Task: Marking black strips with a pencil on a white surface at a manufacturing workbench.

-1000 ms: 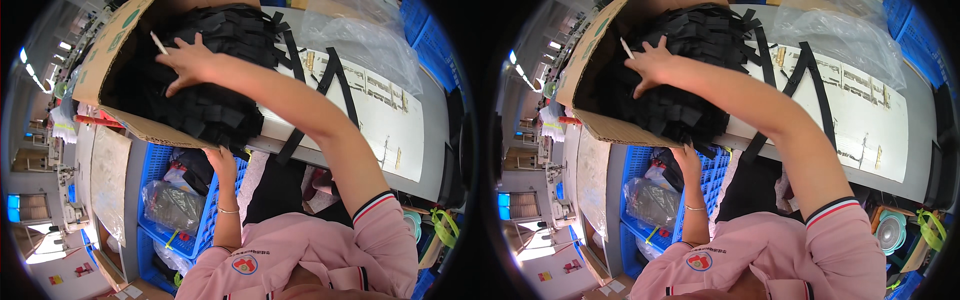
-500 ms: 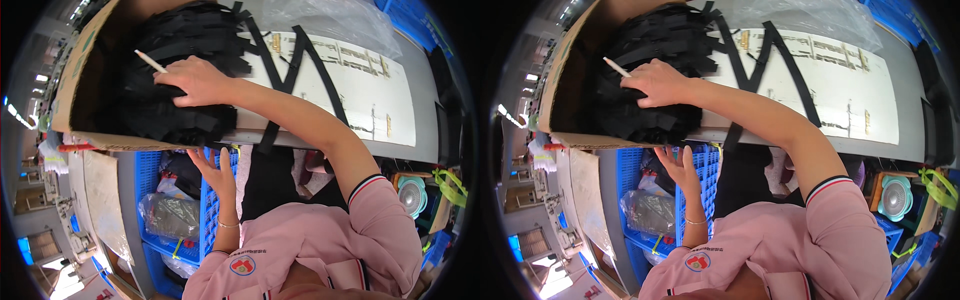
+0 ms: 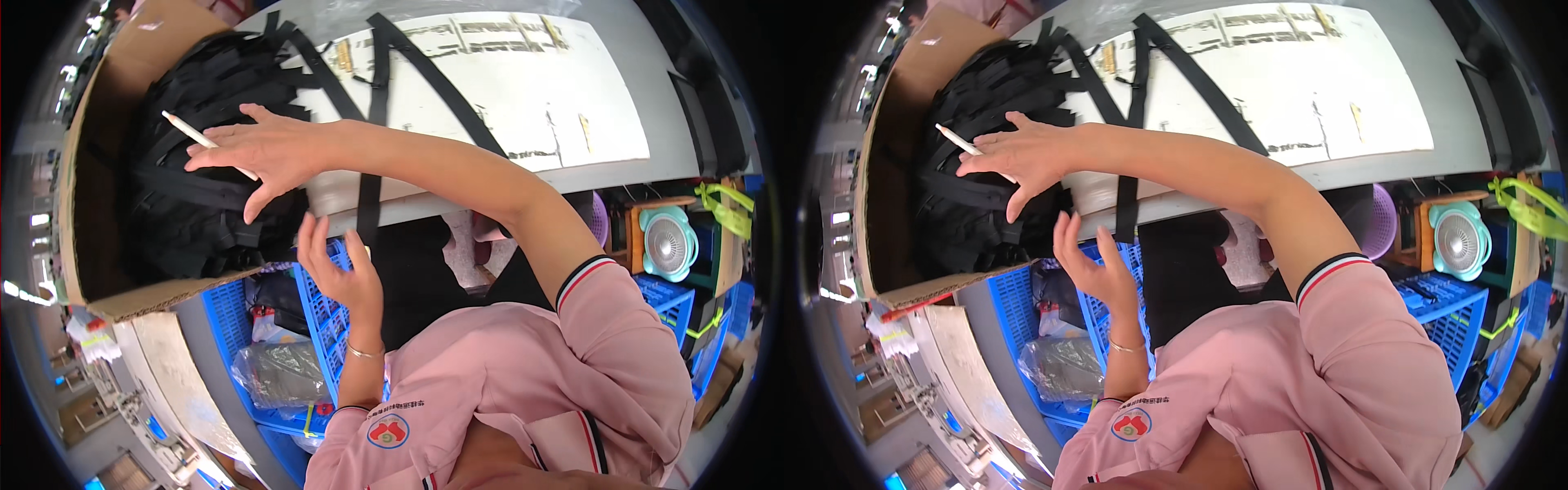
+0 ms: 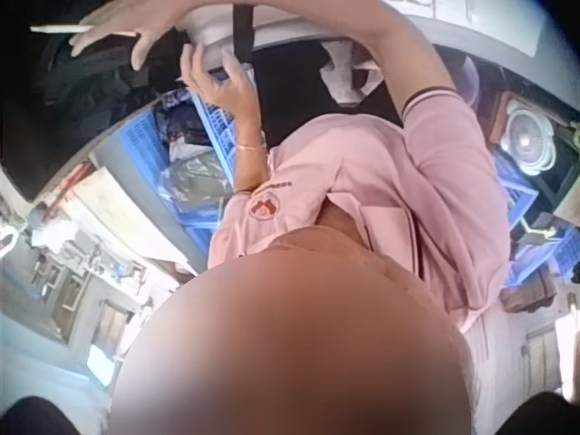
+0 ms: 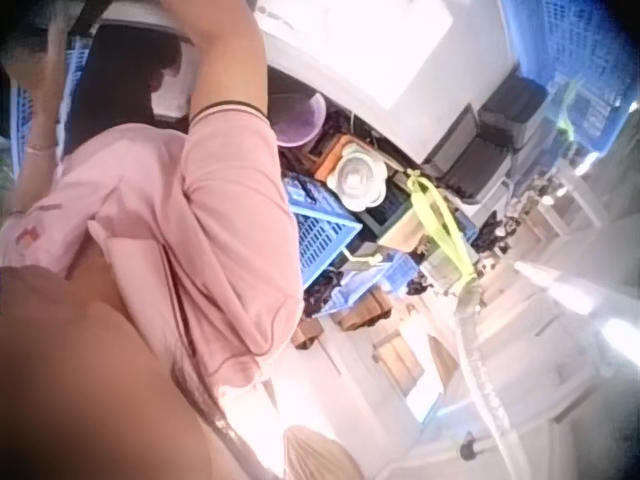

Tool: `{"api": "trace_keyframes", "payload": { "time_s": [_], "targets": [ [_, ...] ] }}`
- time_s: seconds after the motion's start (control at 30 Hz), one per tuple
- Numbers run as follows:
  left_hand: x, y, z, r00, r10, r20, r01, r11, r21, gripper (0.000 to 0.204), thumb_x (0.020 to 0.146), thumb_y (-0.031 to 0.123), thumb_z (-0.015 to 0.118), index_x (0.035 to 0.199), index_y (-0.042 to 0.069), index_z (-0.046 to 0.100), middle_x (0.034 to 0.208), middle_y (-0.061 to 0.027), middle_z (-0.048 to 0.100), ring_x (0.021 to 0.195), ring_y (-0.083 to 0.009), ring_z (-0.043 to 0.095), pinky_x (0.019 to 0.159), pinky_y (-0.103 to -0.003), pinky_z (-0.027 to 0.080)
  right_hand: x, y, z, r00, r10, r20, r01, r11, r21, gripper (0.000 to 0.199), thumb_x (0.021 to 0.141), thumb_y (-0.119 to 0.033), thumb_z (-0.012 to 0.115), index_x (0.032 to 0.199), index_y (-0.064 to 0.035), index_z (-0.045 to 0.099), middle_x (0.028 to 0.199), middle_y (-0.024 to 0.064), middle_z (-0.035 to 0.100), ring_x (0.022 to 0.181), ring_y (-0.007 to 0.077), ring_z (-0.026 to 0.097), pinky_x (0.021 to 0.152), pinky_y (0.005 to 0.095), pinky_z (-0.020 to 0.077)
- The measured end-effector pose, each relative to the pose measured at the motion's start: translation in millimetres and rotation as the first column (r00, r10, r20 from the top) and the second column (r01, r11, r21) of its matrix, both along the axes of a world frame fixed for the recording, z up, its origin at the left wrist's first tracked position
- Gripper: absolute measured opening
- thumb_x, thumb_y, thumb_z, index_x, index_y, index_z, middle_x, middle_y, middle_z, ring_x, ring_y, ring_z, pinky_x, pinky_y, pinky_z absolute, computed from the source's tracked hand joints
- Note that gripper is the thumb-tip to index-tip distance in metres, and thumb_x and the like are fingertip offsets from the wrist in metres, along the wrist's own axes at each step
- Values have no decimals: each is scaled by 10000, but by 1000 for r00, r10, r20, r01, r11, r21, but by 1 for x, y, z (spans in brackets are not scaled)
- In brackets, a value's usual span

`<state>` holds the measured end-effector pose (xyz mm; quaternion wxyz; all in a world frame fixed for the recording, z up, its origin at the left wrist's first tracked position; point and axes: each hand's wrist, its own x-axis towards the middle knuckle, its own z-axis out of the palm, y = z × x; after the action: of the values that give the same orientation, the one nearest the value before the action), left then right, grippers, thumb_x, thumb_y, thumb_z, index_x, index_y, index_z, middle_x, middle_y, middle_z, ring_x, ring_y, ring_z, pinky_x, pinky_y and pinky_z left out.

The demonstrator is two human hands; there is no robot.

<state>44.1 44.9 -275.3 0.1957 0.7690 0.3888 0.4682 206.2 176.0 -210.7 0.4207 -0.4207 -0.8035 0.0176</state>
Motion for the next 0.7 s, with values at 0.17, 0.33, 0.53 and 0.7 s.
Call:
{"api": "trace_keyframes", "payload": {
  "time_s": [0.17,0.33,0.53,0.7],
  "targets": [
    [36,44,-2,971,-152,-186,149,988,-33,408,899,104,765,1290,45,665,1440,-169,569,1335,-339,526,1117,-428,418,60,-72,6,976,-96,-196,20,935,-355,729,932,-321,732,1560,-176,393,1575,69,480,1477,285,416,1208,527,283],
    [39,72,-26,922,-250,-295,240,968,-70,343,887,148,792,1207,53,716,1356,-139,644,1313,-335,560,1113,-427,427,117,-196,-30,670,-580,-462,395,806,-440,418,1023,-202,616,1427,-118,556,1230,90,727,1106,331,704,941,395,551],
    [54,99,-16,854,-339,-394,337,938,-75,304,973,155,688,1245,19,691,1361,-157,635,1295,-337,564,1102,-415,426,120,-275,-77,627,-774,95,767,590,-252,394,953,-166,696,1332,-110,603,1278,162,679,1238,336,606,1014,438,484],
    [84,134,-24,850,-343,-401,362,932,-30,293,1009,147,629,1260,2,675,1389,-180,611,1295,-362,557,1100,-420,426,126,-284,-86,569,-823,10,797,548,-255,378,912,-95,709,1278,-98,614,1221,160,696,1196,343,626,1003,443,482]
  ]
}}
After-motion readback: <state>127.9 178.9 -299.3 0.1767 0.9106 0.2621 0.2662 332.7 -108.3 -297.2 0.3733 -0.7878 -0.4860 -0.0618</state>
